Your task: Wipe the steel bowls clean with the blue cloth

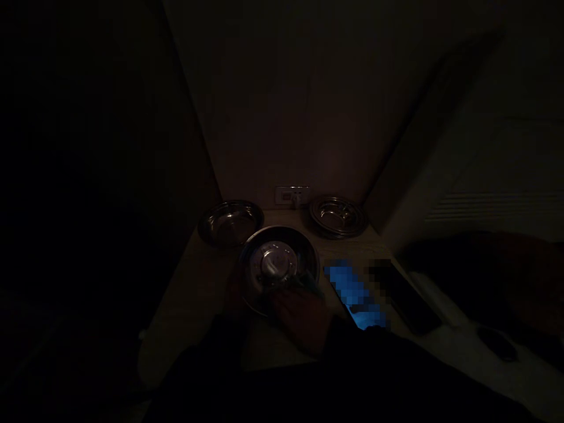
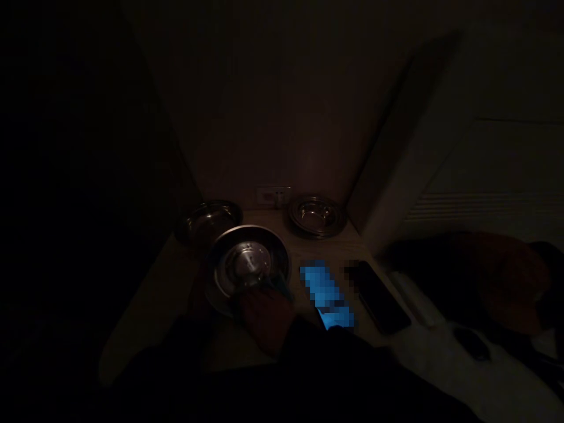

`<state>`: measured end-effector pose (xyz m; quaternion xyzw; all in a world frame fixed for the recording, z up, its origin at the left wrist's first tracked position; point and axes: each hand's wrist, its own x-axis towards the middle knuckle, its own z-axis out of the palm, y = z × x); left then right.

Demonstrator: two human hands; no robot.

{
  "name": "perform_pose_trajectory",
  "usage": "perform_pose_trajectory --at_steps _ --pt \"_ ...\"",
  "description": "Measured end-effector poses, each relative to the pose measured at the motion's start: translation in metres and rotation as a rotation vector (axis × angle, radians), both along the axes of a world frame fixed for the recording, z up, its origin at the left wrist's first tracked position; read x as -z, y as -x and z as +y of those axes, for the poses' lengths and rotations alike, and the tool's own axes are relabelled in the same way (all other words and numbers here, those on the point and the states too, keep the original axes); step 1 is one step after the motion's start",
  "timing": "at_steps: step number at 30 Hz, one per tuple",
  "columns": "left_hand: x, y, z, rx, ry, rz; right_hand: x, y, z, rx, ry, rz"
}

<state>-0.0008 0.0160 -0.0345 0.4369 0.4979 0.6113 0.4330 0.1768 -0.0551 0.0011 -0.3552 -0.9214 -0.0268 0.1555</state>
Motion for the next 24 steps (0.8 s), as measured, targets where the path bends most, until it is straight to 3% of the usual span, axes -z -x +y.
perform_pose_trajectory --at_steps 4,8,16,24 --pt "-0.013 -0.005 -0.001 -0.016 0.057 -0.013 0.003 -0.023 -0.005 0.028 -0.087 -0.014" --pt "-0.015 -0.004 -0.001 -0.011 0.119 -0.067 0.008 -0.013 -0.012 0.053 -0.171 0.058" --pt "-0.004 -0.003 0.002 0.099 0.121 -0.054 -0.002 0.002 -0.013 0.124 -0.221 0.156" --pt "-0.010 -0.008 0.000 0.124 0.119 -0.051 0.005 0.014 -0.017 0.200 -0.226 0.234"
